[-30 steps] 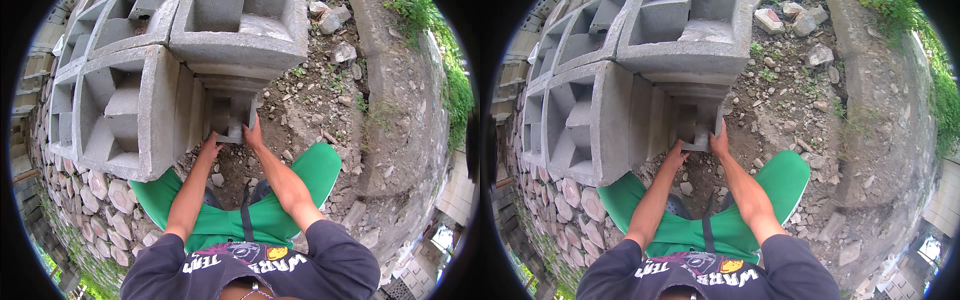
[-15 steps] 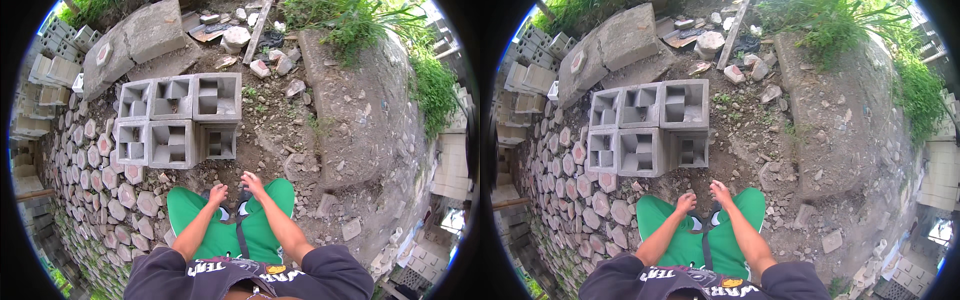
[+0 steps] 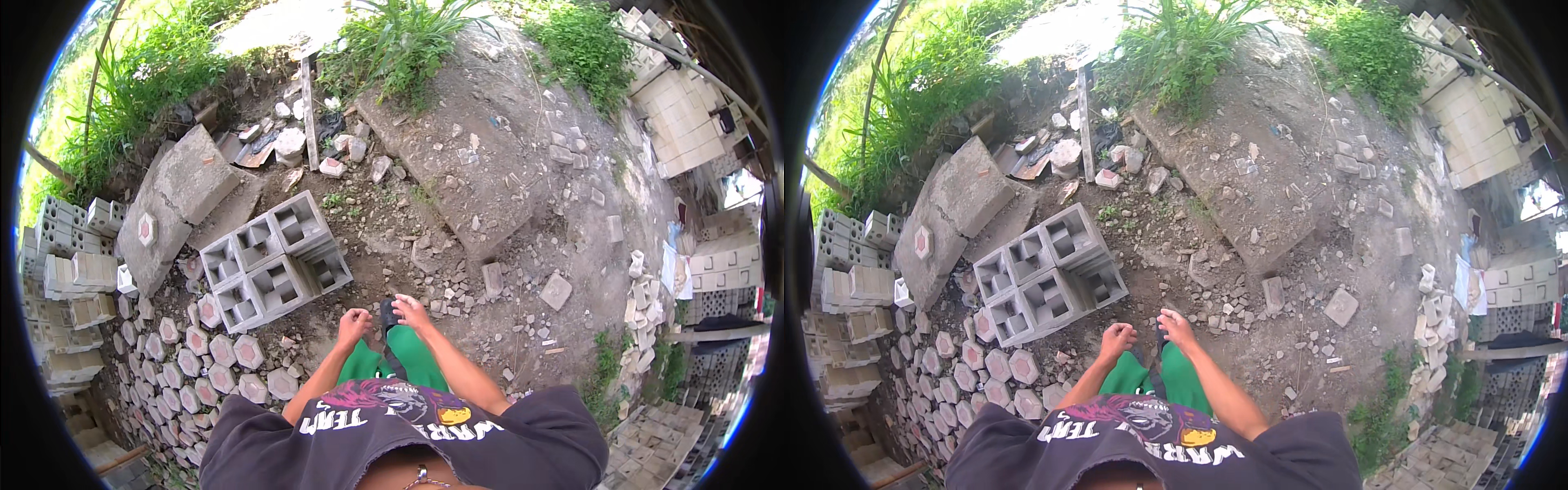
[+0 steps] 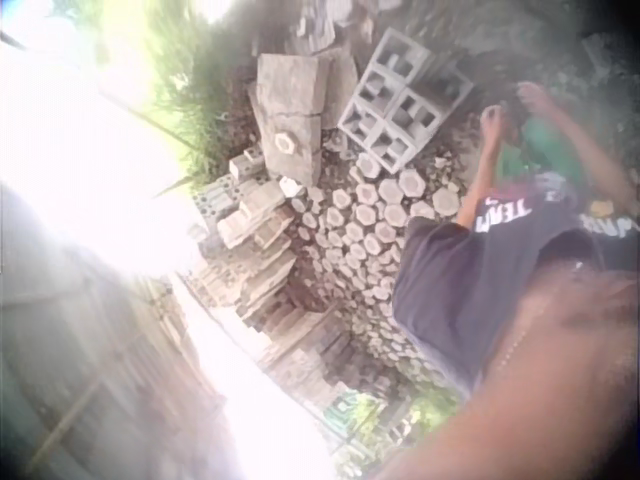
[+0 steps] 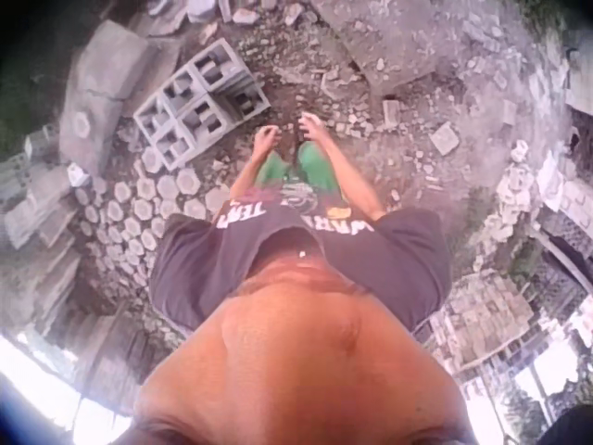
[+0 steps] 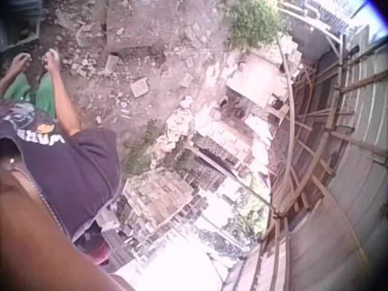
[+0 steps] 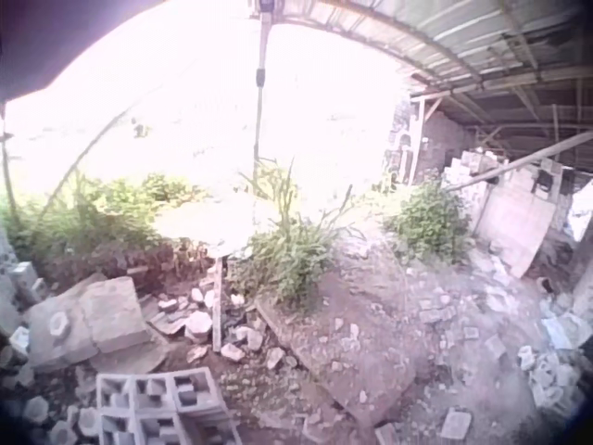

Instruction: The person stacks decorative concrete cinder blocks one at a time to build a small wall structure on the ground.

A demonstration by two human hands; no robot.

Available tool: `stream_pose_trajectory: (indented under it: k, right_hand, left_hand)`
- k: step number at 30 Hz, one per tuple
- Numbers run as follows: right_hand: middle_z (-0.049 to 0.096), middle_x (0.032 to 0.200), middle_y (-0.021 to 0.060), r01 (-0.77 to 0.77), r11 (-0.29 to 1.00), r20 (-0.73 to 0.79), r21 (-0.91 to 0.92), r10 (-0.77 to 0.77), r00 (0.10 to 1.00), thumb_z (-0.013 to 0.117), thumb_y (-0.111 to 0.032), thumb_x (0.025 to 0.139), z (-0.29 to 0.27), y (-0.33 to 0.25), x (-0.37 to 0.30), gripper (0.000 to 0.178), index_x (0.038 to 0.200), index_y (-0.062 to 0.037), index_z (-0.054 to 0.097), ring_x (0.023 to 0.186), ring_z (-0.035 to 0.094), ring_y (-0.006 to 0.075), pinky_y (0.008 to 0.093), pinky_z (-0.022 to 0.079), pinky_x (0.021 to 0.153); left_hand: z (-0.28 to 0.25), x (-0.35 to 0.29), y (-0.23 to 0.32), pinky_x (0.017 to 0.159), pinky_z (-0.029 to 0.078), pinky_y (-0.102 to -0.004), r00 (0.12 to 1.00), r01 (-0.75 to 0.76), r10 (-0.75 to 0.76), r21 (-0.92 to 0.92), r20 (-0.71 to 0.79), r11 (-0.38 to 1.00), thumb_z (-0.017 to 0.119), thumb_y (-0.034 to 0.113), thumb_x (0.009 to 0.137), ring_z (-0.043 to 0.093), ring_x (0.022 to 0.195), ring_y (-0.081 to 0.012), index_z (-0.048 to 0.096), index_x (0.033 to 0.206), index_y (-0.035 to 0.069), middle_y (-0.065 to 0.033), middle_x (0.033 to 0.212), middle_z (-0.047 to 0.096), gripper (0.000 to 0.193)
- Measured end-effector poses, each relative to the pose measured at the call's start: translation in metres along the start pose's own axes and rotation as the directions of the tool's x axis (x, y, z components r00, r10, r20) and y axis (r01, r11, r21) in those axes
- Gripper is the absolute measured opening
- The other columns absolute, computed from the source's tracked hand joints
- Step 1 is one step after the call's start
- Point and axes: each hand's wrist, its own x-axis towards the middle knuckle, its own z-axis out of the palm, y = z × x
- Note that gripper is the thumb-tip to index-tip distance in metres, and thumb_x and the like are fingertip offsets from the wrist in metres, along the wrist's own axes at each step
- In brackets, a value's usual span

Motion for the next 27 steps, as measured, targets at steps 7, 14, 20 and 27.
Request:
stream_pose_trajectory:
  k: [7,14,20,27]
  right_hand:
    - [0.064,0.122,0.006,0.241,0.963,-0.16,0.118,-0.221,0.962,0.057,-0.032,0.095,0.042,-0.005,-0.051,0.047,0.136,-0.0106,0.051,0.102,0.062,0.0152,0.0316,0.05,0.078]
    - [0.063,0.121,0.0036,0.325,0.941,-0.178,0.094,-0.305,0.935,0.057,-0.031,0.096,0.068,-0.002,-0.081,0.044,0.134,-0.0099,0.051,0.103,0.061,0.0142,0.0331,0.05,0.083]
    - [0.065,0.116,0.002,0.412,0.907,-0.183,0.088,-0.392,0.902,0.057,-0.027,0.096,0.086,-0.003,-0.095,0.04,0.132,-0.0091,0.052,0.098,0.061,0.0108,0.0287,0.05,0.079]
    - [0.065,0.116,0.0031,0.482,0.869,-0.226,0.108,-0.451,0.863,0.059,-0.025,0.095,0.096,0.005,-0.106,0.04,0.131,-0.0082,0.053,0.096,0.062,0.0103,0.0278,0.051,0.076]
  left_hand:
    - [-0.018,-0.033,0.04,0.06,0.048,-0.0241,0.984,-0.162,0.153,0.096,0.089,0.982,0.06,0.026,0.094,0.061,0.072,-0.0093,0.06,0.103,0.002,-0.0055,0.088,0.068,0.026]
    - [-0.038,-0.05,0.049,0.068,0.05,-0.0257,0.941,-0.332,0.312,0.183,0.129,0.925,0.057,0.024,0.097,0.063,0.078,-0.0115,0.06,0.106,0.003,-0.0057,0.091,0.068,0.023]
    - [-0.049,-0.07,0.059,0.064,0.047,-0.0244,0.929,-0.352,0.346,0.019,0.128,0.936,0.046,0.026,0.102,0.061,0.074,-0.0109,0.061,0.11,0.002,-0.0062,0.09,0.068,0.03]
    - [-0.057,-0.097,0.066,0.067,0.048,-0.0249,0.922,-0.371,0.358,0.078,0.146,0.925,0.049,0.025,0.101,0.06,0.075,-0.0106,0.06,0.112,0.001,-0.006,0.09,0.067,0.029]
